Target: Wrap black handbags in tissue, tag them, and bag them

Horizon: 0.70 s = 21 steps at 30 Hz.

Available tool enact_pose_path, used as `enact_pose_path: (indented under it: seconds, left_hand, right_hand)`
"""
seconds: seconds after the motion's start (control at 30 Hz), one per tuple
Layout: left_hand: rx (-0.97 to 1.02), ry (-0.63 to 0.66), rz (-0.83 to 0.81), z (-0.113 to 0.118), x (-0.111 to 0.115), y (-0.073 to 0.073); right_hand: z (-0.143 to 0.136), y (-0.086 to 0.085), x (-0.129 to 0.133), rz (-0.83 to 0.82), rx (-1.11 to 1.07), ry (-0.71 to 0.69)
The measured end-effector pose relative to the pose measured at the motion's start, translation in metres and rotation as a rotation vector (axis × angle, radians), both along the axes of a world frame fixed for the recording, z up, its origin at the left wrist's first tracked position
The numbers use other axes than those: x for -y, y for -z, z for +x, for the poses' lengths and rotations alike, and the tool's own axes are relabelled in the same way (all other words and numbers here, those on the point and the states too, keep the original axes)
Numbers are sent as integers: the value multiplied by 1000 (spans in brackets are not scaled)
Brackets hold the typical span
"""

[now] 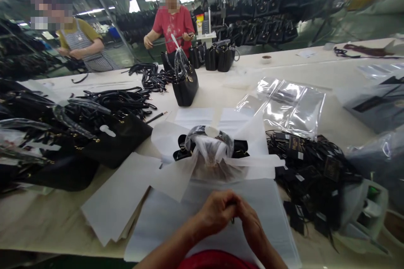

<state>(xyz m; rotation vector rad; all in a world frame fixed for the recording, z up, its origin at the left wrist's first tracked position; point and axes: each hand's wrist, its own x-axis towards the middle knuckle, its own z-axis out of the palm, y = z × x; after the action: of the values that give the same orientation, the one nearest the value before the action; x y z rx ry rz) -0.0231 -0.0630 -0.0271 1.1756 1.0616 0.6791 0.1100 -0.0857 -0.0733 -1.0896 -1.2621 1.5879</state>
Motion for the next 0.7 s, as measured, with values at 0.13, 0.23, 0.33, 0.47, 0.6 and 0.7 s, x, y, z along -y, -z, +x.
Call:
enact_pose_path:
  seconds: [0.13,0.23,0.33,0.47,0.6,0.7]
  left_hand:
    - [-170,-82,98,-41,-2,-5]
    - [-259,-172,243,-69,-5,-8]
    - [-282,-370,301,-90,-17,-8]
    - [-312,-603,316,-105,-47,-3]
    - [-389,-554,470,-105,-67,11]
    - [-457,-598,605,-102,-64,30]
  right_hand:
    - [-36,-2,-1,-229,-126,-67]
    - [-53,-1,-1,-364,-125,59]
    - [-67,-7,-11,-388,-79,148]
    - [-90,-24,-39,-320,-70,338]
    - [-117,-37,-70,-184,-105,418]
    - [-132,-36,-86,-122,-65,387]
